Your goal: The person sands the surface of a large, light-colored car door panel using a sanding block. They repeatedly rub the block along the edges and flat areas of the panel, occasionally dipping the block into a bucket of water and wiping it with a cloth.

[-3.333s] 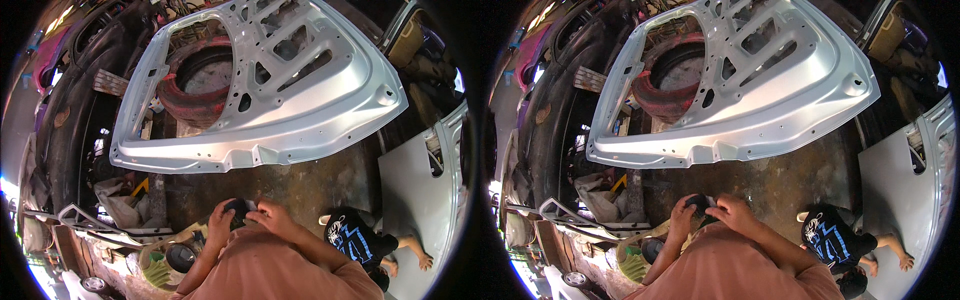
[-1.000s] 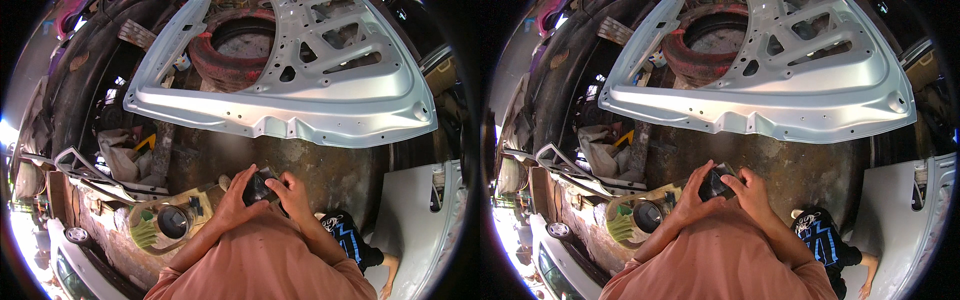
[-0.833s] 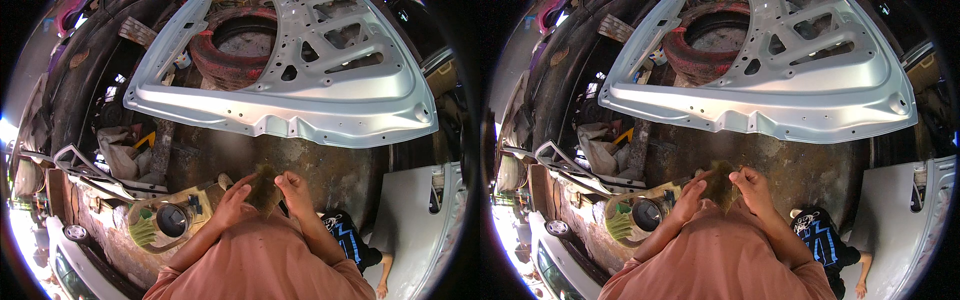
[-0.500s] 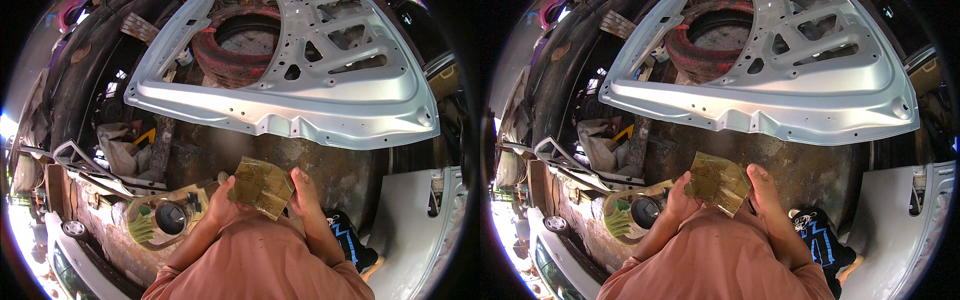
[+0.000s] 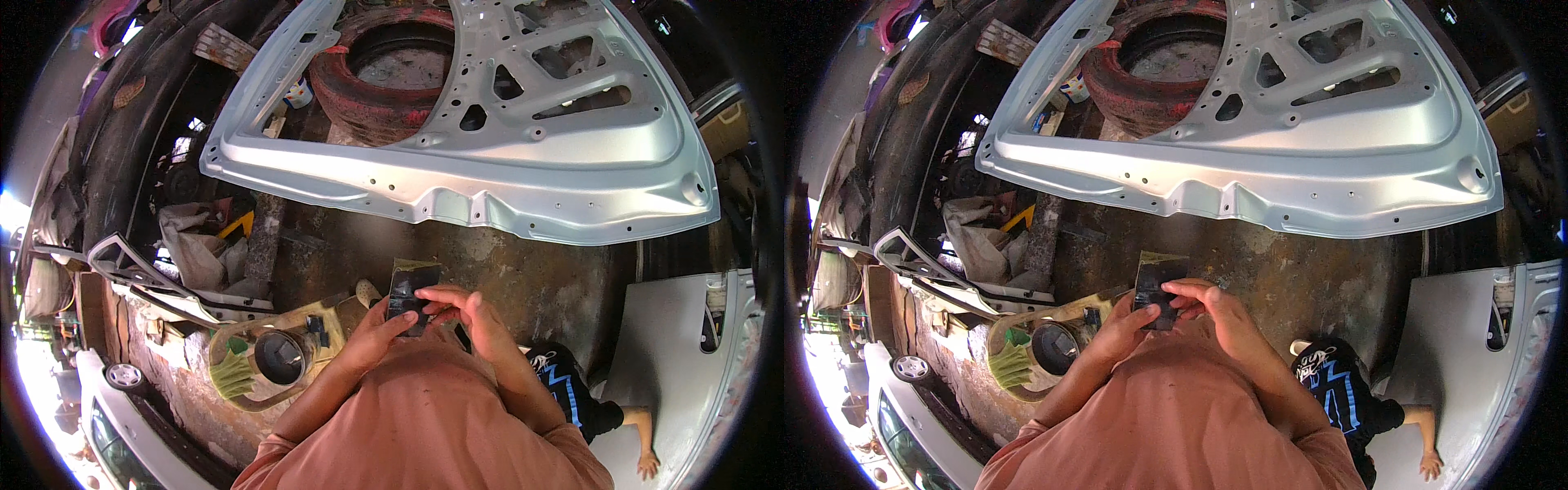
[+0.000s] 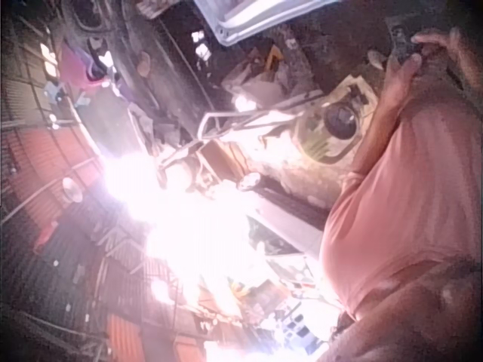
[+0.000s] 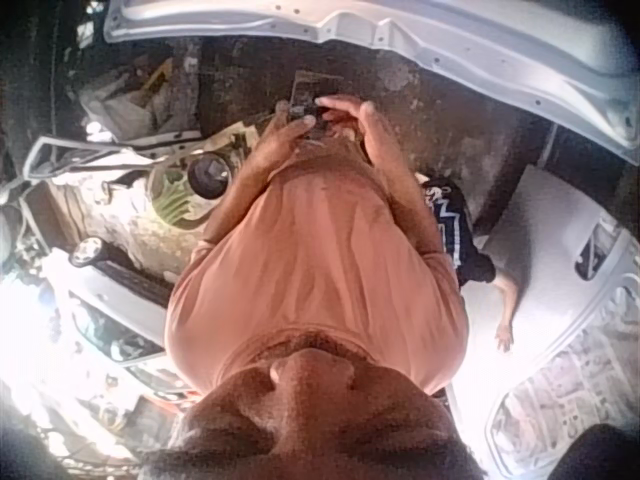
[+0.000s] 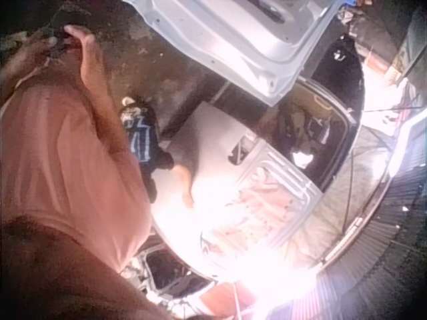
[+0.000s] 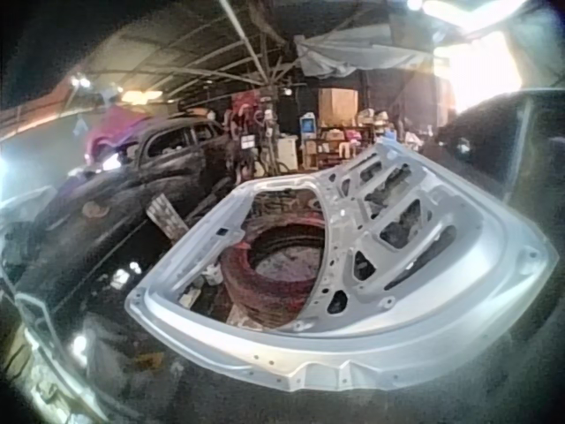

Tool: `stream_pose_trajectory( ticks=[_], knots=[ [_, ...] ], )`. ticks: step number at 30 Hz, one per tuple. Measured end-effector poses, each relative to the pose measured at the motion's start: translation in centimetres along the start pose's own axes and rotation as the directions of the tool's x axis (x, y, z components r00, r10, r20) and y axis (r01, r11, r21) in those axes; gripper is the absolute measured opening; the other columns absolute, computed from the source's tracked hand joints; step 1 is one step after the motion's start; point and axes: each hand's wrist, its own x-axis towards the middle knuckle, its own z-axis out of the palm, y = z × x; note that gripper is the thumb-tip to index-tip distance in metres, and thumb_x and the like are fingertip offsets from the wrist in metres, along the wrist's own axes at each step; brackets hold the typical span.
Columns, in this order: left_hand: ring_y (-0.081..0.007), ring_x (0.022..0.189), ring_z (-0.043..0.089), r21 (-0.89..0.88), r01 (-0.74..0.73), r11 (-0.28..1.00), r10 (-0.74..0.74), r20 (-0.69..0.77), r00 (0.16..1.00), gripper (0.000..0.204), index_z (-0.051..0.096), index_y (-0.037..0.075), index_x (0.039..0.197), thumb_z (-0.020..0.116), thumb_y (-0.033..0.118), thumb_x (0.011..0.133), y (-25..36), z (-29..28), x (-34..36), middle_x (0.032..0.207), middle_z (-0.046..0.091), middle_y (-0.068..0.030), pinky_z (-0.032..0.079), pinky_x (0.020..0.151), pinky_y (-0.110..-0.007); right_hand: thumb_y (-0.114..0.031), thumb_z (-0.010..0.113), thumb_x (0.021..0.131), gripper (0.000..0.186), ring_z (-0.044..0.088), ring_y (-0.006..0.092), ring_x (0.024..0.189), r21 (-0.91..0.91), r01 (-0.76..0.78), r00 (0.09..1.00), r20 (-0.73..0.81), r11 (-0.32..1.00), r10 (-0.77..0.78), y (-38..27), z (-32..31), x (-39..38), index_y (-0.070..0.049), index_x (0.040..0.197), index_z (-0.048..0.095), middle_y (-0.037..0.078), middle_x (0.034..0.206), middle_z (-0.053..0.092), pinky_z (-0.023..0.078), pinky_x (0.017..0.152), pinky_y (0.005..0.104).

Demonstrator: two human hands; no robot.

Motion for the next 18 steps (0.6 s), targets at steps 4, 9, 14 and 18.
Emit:
stream_pose_trajectory(
  ticks=[4,9,14,18],
  knots=[
    [-0.0239,0.119,0.069,-0.163,0.039,0.986,-0.024,0.096,0.995,0.046,0.054,0.001,0.149,0.057,0.025,0.109,1.3,0.4,0.6,0.136,0.068,-0.0141,0.056,0.103,-0.039,-0.029,0.062,0.109,0.038,0.066,0.0150,0.102,-0.177,-0.006,0.976,-0.214,0.984,-0.032,-0.9,0.0,-0.4,0.001,0.133,0.064,0.010,0.118,0.069,0.054,0.088,0.0321],
    [-0.0254,0.122,0.068,-0.253,0.120,0.960,-0.059,0.237,0.970,0.045,0.053,-0.002,0.149,0.058,0.019,0.109,1.9,1.0,-0.1,0.138,0.067,-0.0167,0.055,0.105,-0.040,-0.009,0.072,0.101,0.021,0.061,0.0104,0.093,0.027,-0.159,0.949,-0.271,0.987,0.161,-1.6,0.4,0.3,0.000,0.119,0.065,0.004,0.100,0.066,0.052,0.083,0.0272],
    [-0.0313,0.128,0.062,0.240,-0.371,0.897,0.371,0.050,0.927,0.048,0.057,-0.001,0.145,0.069,0.021,0.103,-0.1,1.9,1.5,0.141,0.063,-0.0172,0.053,0.105,-0.043,-0.014,0.071,0.102,0.017,0.060,0.0081,0.086,-0.116,-0.078,0.919,-0.393,0.990,0.026,0.3,-0.5,0.7,-0.001,0.111,0.065,0.002,0.096,0.066,0.050,0.079,0.0251],
    [-0.0383,0.123,0.060,0.890,-0.426,0.161,0.696,0.204,0.689,0.058,0.059,0.002,0.143,0.080,0.021,0.092,1.9,2.2,0.5,0.134,0.061,-0.0186,0.052,0.103,-0.047,-0.015,0.072,0.102,0.016,0.054,0.0047,0.078,-0.121,-0.079,0.883,-0.468,0.989,0.013,1.7,-0.6,1.2,-0.002,0.109,0.065,-0.001,0.088,0.063,0.046,0.070,0.0241]
  ],
)
